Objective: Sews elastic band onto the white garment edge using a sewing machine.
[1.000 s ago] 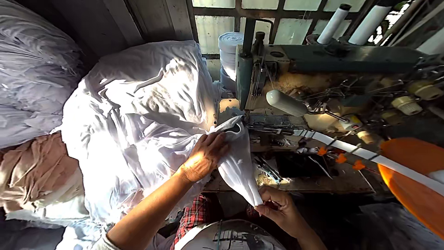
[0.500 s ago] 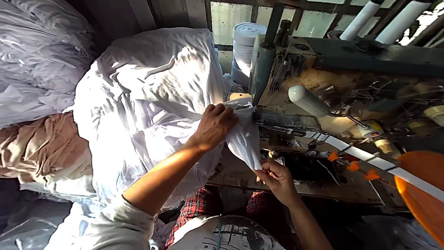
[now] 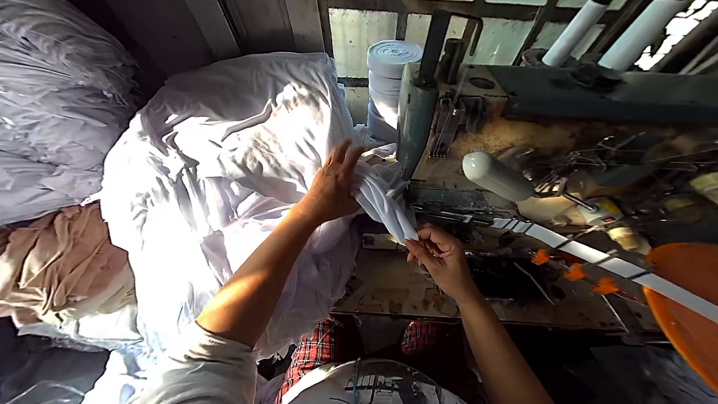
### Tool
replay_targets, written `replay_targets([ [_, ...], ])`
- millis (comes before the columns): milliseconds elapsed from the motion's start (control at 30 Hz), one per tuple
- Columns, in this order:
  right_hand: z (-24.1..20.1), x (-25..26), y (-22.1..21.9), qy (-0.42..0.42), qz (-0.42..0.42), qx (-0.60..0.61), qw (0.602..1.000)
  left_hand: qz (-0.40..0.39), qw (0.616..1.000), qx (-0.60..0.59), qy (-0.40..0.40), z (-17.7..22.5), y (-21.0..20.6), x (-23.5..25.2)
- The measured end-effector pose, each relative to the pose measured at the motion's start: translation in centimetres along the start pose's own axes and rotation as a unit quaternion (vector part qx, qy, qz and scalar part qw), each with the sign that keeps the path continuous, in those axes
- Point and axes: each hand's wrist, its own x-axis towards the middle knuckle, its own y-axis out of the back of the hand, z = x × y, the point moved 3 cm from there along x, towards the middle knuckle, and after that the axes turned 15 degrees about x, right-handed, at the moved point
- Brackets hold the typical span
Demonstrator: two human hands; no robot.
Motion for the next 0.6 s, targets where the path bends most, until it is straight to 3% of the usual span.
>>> replay_targets([
  [67, 0.0, 0.3, -0.1, -0.014, 0.003, 0.009, 1.000, -0.048, 0.995, -0.087, -0.012, -0.1, 1.0, -0.5],
  [100, 0.0, 0.4, -0.1, -0.020, 0.008, 0.010, 1.000, -0.026, 0.995, -0.090, -0.018, 0.3, 1.7, -0.7],
  [167, 0.1, 0.5, -0.3, -0.027, 0.027, 0.006, 0.999, 0.114, 0.991, -0.011, -0.074, 1.3, 3.0, -1.7],
  [233, 0.2, 0.5, -0.3, -0.020, 0.037, 0.012, 0.999, 0.280, 0.938, 0.119, -0.165, 1.6, 3.4, -2.9],
  [300, 0.3, 0.3, -0.4, -0.006, 0.037, 0.013, 0.999, 0.348, 0.895, 0.204, -0.193, 1.1, 3.1, -3.7],
  [367, 0.4, 0.0, -0.4, 0.011, 0.036, 0.015, 0.999, 0.297, 0.915, 0.216, -0.164, 1.0, 2.7, -4.3],
  [433, 0.6, -0.2, -0.4, 0.026, 0.042, 0.014, 0.999, 0.135, 0.969, 0.180, -0.104, 2.4, 3.0, -4.9],
  [500, 0.6, -0.5, -0.3, 0.031, 0.049, 0.017, 0.998, 0.012, 0.986, 0.154, -0.055, 4.6, 2.9, -5.8],
  [600, 0.4, -0.6, -0.4, 0.037, 0.051, 0.031, 0.998, 0.019, 0.987, 0.137, -0.085, 8.2, 1.8, -6.5],
])
